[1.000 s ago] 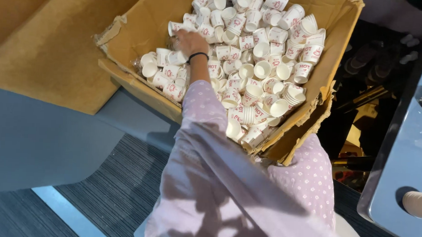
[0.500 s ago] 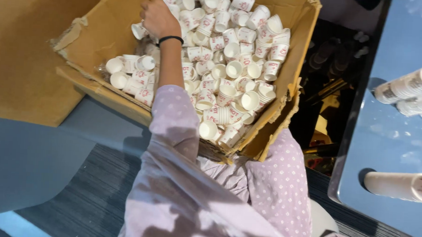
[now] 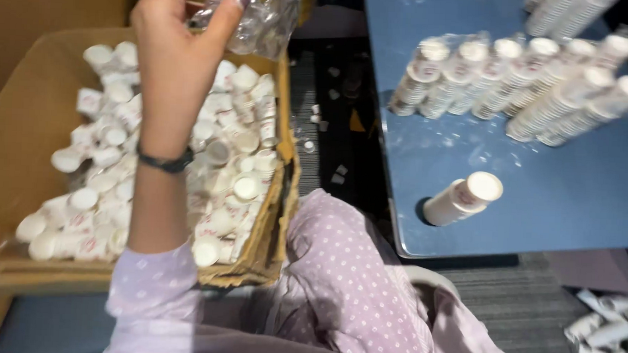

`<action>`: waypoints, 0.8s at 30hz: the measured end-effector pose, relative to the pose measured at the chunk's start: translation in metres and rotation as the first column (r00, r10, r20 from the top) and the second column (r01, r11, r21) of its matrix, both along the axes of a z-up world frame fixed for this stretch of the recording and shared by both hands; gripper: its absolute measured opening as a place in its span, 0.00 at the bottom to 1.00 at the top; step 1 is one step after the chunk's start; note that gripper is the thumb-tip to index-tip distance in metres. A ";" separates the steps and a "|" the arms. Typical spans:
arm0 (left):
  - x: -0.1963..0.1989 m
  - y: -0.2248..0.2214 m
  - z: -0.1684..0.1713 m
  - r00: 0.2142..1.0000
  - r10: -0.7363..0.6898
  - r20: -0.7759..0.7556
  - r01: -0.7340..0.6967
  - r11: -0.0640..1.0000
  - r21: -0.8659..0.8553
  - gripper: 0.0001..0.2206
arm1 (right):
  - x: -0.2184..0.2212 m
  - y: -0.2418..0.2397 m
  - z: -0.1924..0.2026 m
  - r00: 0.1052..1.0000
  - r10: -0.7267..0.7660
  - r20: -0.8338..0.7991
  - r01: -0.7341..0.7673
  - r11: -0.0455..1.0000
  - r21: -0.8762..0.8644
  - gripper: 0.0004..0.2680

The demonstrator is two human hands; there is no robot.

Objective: The recorder is seen picking up small paper cups from a cardboard box, stacking them, and placing them into clear plastic packaging sleeves.

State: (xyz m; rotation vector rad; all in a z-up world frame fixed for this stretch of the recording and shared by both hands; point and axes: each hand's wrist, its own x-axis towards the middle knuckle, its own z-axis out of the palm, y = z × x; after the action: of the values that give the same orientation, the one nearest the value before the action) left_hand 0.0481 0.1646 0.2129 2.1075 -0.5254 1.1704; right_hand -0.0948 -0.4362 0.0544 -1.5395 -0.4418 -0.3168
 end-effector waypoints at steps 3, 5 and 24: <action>-0.035 -0.079 0.068 0.871 -0.350 -0.346 0.188 0.886 -0.424 0.09 | -0.029 0.062 0.028 0.989 -0.150 0.015 0.150 0.989 0.016 0.08; -0.064 -0.117 0.082 0.817 -0.443 -0.368 0.182 0.805 -0.565 0.11 | -0.023 0.092 0.052 0.967 -0.254 0.026 0.254 0.967 0.032 0.08; -0.074 -0.234 0.002 -0.385 -0.882 -0.272 0.403 0.104 -0.909 0.32 | -0.011 0.116 0.019 0.923 0.129 -0.362 0.097 0.833 0.544 0.15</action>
State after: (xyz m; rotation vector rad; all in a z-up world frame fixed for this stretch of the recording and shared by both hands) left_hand -0.0260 -0.0689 0.2154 0.9932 -0.7313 -0.8197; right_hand -0.1062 -0.3200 0.0732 -0.9842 -0.0330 -0.1028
